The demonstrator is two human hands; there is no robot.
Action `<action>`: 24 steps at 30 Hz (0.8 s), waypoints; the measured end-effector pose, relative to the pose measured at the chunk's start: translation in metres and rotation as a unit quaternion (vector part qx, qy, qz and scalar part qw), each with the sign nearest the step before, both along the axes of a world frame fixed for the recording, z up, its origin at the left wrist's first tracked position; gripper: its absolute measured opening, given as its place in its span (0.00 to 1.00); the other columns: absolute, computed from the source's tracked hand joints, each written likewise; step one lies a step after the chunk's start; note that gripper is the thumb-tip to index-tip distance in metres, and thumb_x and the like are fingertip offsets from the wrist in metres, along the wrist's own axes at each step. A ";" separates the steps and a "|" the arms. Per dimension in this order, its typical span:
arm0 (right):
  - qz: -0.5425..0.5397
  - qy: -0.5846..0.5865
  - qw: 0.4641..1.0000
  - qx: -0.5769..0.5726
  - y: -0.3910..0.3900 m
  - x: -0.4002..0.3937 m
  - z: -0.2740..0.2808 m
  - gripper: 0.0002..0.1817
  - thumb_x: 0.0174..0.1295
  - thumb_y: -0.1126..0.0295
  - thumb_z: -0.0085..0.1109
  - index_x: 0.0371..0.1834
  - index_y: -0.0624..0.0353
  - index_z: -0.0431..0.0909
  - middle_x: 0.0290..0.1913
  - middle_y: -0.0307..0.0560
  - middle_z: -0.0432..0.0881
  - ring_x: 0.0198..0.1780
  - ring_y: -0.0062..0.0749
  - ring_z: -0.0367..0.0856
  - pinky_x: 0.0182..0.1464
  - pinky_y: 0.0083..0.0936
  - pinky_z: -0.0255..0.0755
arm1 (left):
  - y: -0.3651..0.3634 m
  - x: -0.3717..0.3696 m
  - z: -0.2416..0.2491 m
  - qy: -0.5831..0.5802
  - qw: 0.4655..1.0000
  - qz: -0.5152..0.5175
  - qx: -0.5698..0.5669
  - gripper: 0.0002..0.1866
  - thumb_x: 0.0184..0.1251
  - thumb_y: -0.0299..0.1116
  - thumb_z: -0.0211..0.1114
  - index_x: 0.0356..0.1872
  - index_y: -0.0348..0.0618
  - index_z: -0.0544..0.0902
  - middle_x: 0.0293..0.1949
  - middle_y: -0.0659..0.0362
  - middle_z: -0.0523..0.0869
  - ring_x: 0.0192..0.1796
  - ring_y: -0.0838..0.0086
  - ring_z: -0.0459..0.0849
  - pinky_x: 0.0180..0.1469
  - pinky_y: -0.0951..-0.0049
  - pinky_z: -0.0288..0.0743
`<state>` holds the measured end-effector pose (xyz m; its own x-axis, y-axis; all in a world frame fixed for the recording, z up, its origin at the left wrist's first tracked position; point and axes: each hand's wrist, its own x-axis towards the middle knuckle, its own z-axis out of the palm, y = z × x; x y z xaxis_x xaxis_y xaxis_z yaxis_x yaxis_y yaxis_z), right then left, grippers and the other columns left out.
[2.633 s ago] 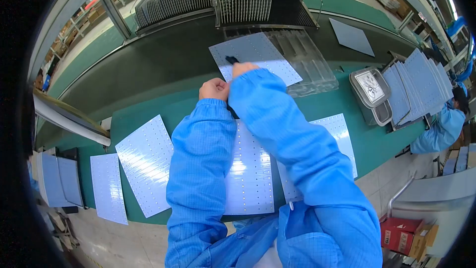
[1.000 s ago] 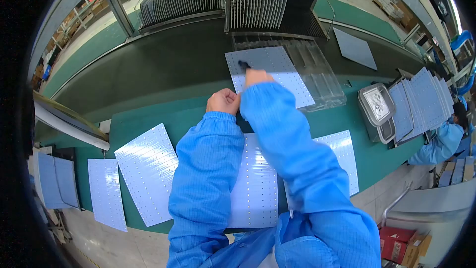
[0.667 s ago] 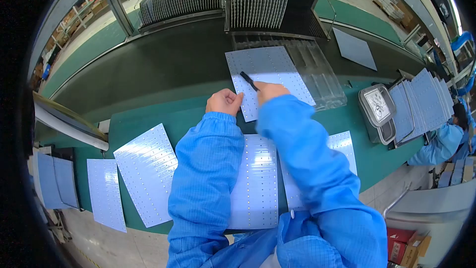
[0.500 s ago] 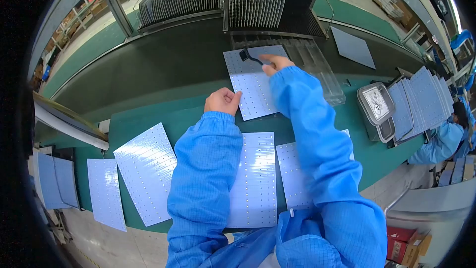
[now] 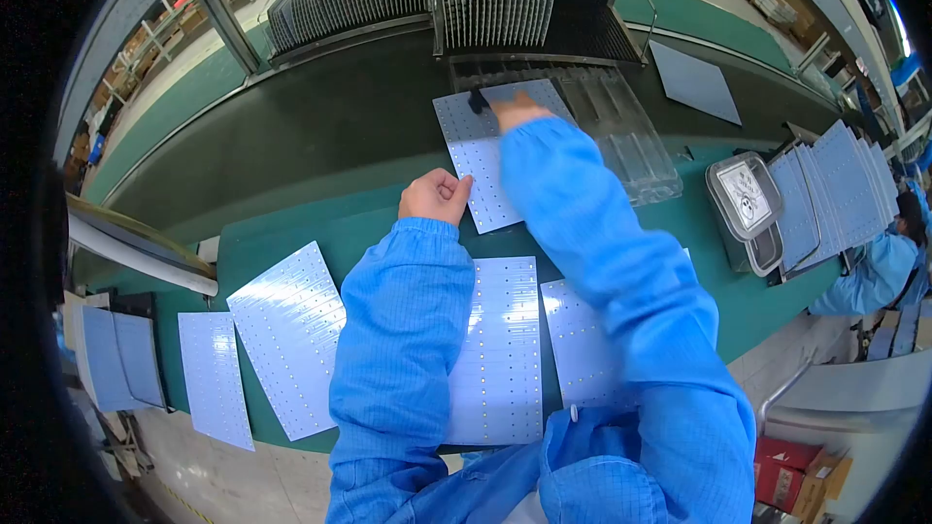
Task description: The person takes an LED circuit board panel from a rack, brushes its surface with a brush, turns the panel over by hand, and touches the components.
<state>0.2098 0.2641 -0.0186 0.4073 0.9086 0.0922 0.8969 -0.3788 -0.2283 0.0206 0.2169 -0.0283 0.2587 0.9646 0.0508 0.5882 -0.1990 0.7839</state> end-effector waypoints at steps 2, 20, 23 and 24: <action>-0.064 0.039 0.997 -0.024 0.018 0.000 0.002 0.22 0.60 0.69 0.46 0.59 0.38 0.71 0.49 0.57 0.75 0.56 0.53 0.73 0.59 0.37 0.67 | 0.000 0.001 0.001 0.005 1.000 -0.002 0.001 0.15 0.52 0.42 0.68 0.20 0.40 0.80 0.17 0.59 0.79 0.20 0.74 0.77 0.27 0.72 0.72; 0.097 -0.028 0.988 -0.117 -0.178 -0.032 0.069 0.29 0.50 0.79 0.54 0.59 0.47 0.70 0.50 0.55 0.73 0.47 0.53 0.77 0.49 0.39 0.72 | 0.005 0.000 -0.003 -0.018 1.000 -0.013 0.001 0.15 0.53 0.41 0.67 0.21 0.39 0.79 0.16 0.59 0.80 0.21 0.77 0.76 0.28 0.74 0.72; 0.123 -0.044 0.988 -0.082 -0.166 -0.034 0.068 0.29 0.50 0.79 0.52 0.59 0.47 0.70 0.47 0.54 0.73 0.44 0.52 0.78 0.47 0.38 0.73 | 0.003 -0.002 -0.001 -0.005 1.000 -0.024 0.010 0.16 0.54 0.42 0.67 0.21 0.38 0.80 0.16 0.59 0.80 0.20 0.77 0.77 0.28 0.74 0.72; 0.150 -0.091 0.984 -0.029 -0.159 -0.034 0.066 0.28 0.51 0.78 0.51 0.59 0.47 0.70 0.45 0.53 0.73 0.41 0.51 0.79 0.44 0.37 0.75 | 0.005 -0.001 -0.001 -0.001 1.000 -0.016 0.000 0.15 0.53 0.42 0.67 0.20 0.40 0.79 0.18 0.58 0.81 0.22 0.72 0.79 0.30 0.72 0.74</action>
